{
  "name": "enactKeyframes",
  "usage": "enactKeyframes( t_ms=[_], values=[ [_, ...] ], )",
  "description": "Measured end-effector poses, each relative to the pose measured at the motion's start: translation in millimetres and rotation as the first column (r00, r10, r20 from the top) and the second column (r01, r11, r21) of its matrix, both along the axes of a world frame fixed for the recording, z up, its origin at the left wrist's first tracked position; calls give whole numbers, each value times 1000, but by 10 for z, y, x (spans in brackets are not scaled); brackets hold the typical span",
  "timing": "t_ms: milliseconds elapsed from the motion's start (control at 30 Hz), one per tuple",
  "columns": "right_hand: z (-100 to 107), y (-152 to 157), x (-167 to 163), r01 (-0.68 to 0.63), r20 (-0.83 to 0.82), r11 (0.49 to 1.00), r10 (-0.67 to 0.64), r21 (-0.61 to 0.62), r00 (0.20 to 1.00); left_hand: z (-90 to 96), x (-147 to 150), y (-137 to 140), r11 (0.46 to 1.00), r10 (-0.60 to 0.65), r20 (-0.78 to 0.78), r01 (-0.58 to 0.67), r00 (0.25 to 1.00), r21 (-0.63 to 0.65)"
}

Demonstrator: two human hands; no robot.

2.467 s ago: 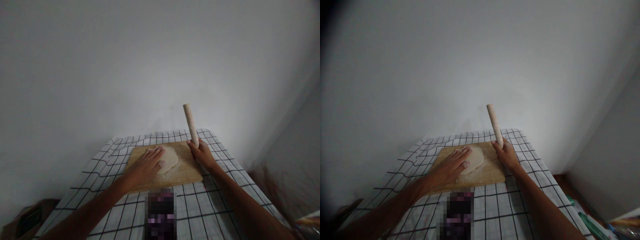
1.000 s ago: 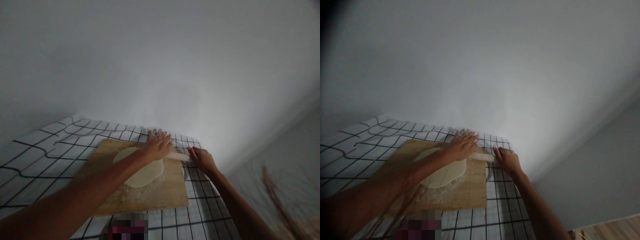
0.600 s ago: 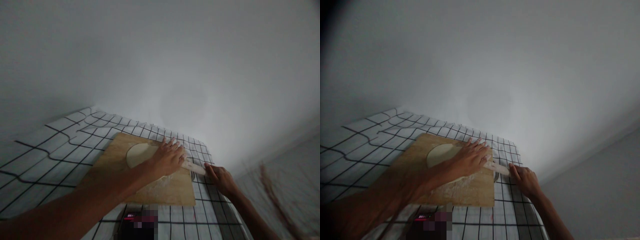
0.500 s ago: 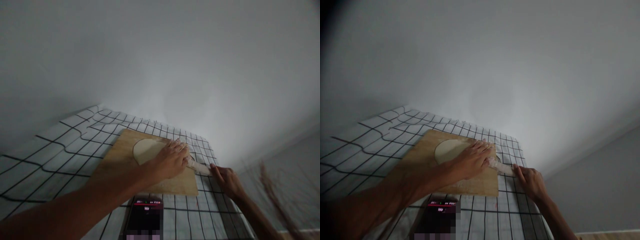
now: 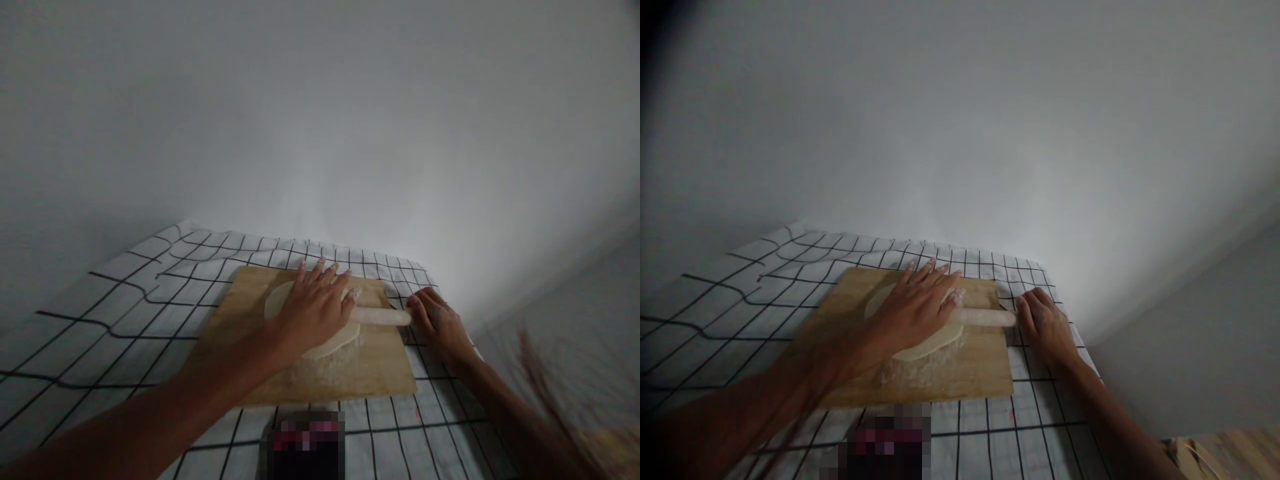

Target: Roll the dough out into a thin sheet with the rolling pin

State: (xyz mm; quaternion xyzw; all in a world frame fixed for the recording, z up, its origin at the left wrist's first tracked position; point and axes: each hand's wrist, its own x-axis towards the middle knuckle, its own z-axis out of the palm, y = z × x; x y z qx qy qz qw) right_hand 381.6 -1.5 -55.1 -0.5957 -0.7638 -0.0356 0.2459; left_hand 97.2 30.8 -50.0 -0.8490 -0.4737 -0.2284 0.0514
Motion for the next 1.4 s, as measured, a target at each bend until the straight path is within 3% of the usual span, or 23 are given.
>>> enactKeyframes(
  t_ms=[167,300,433,533,633,733,833,933,1033,1200,1300,1400],
  values=[
    [44,557,31,-78,12,997,78,-6,997,106,120,551,998,56,36,-57,998,7],
    [96,729,50,-119,21,986,122,-113,992,86,131,580,999,28,27,-28,999,-20],
    [69,380,146,-191,23,968,198,-162,980,24,138,229,996,-74,4,74,997,-44],
    [29,-16,243,-206,116,973,217,-98,969,19,161,-72,985,-170,-5,170,985,-16],
    [44,-329,268,-184,184,982,190,-45,965,78,145,-298,964,-264,-34,263,964,-26],
    [123,-527,163,-203,216,976,215,-79,952,167,11,-480,944,-310,3,309,951,-115],
    [183,-636,-37,-218,158,967,237,-131,958,194,-212,-621,958,-236,24,237,971,-160],
    [195,-637,-211,-229,96,964,243,-133,965,130,-368,-625,988,-107,23,109,994,-113],
    [198,-473,-273,-239,65,964,248,-120,967,59,-357,-407,995,-46,54,50,997,-87],
    [180,30,-237,-182,-5,972,183,-150,983,79,-191,114,987,54,72,-42,996,-152],
    [146,181,-207,-166,-14,971,166,-172,986,105,-162,159,985,60,74,-48,995,-165],
    [129,81,-196,-172,63,973,183,-152,981,109,-204,-17,993,17,88,-7,996,-119]
  ],
)
